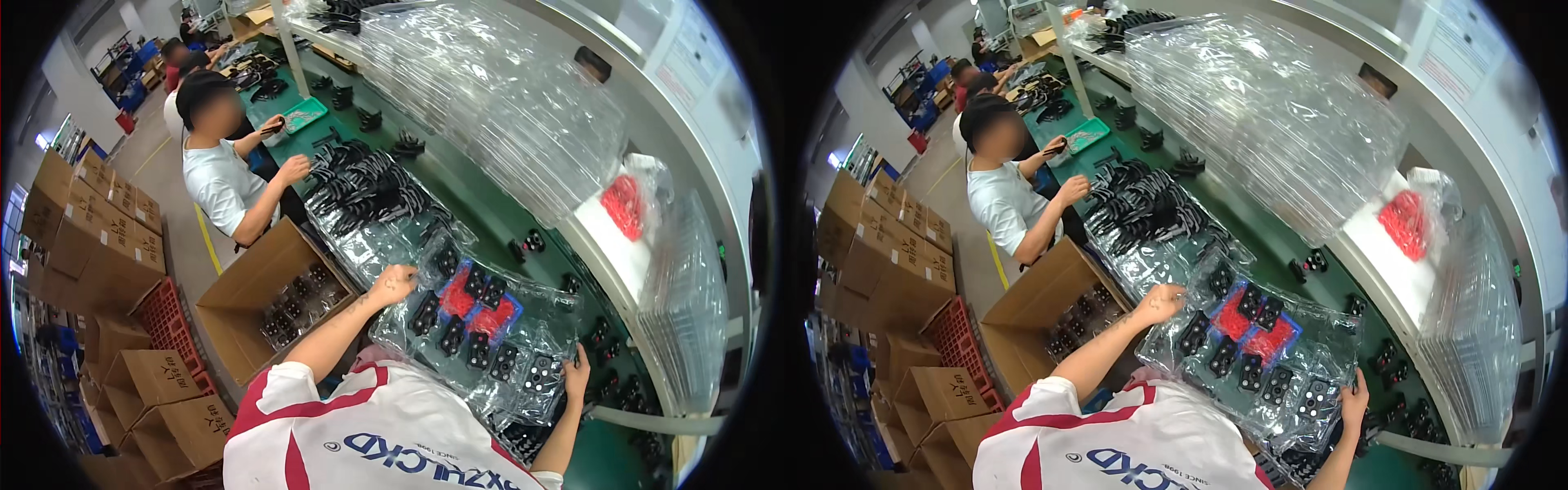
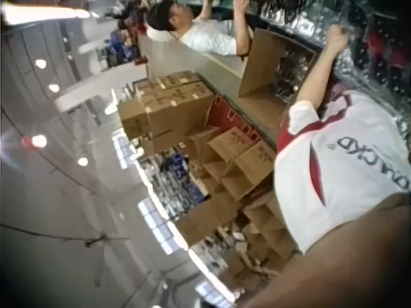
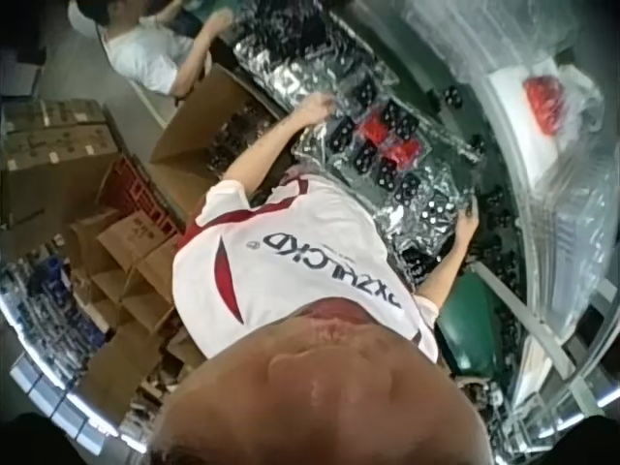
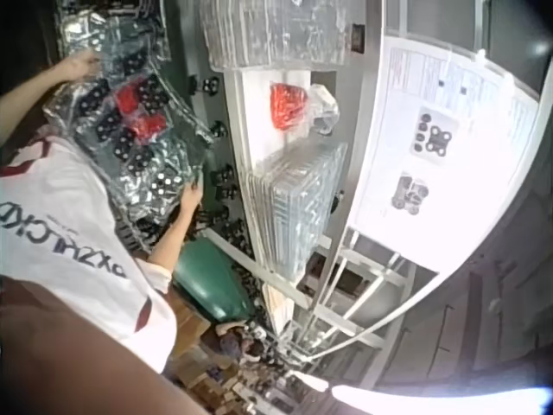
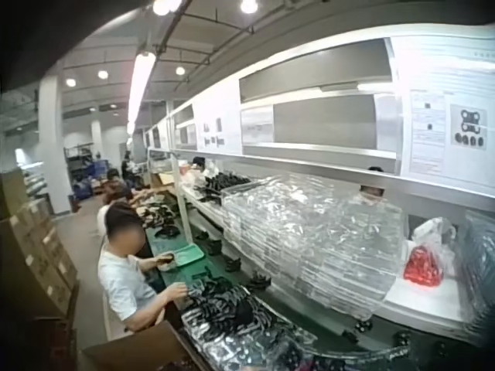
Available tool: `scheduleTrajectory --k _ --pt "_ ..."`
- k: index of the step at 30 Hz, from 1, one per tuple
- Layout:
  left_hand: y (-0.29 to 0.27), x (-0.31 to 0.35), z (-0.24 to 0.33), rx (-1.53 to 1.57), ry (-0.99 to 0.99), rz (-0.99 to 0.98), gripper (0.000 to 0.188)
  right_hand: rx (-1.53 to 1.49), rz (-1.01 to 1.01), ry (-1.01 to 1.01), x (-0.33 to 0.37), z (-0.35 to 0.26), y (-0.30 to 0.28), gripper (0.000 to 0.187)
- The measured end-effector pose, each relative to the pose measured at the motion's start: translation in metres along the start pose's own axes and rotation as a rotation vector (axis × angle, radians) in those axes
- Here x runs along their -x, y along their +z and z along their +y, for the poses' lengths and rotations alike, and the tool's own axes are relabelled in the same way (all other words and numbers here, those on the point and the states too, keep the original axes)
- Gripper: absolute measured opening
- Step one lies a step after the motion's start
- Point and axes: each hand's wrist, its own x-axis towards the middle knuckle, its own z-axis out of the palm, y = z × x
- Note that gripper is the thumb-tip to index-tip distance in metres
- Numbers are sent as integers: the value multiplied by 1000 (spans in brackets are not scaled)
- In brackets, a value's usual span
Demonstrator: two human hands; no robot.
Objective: Assembling plastic brackets and components on a production line.
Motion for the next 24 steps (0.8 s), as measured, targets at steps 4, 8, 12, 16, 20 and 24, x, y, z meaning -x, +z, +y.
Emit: scheduleTrajectory --k 4,8,12,16,20,24 --pt "15 -6 -28 -59 120 39 30 143 19 -84 -15 18 17 52" --pt "45 -32 -21 13 248 60 21 320 134 -67 -15 58 5 50" --pt "109 -60 -24 35 284 17 26 520 270 -39 10 114 -33 44" --pt "190 -67 -27 -71 369 -32 22 730 368 61 53 172 -77 29" --pt "228 -63 -29 -183 347 -154 25 780 391 177 76 196 -77 25" --pt "235 -57 -34 -163 306 -154 26 779 408 236 86 210 -69 29"
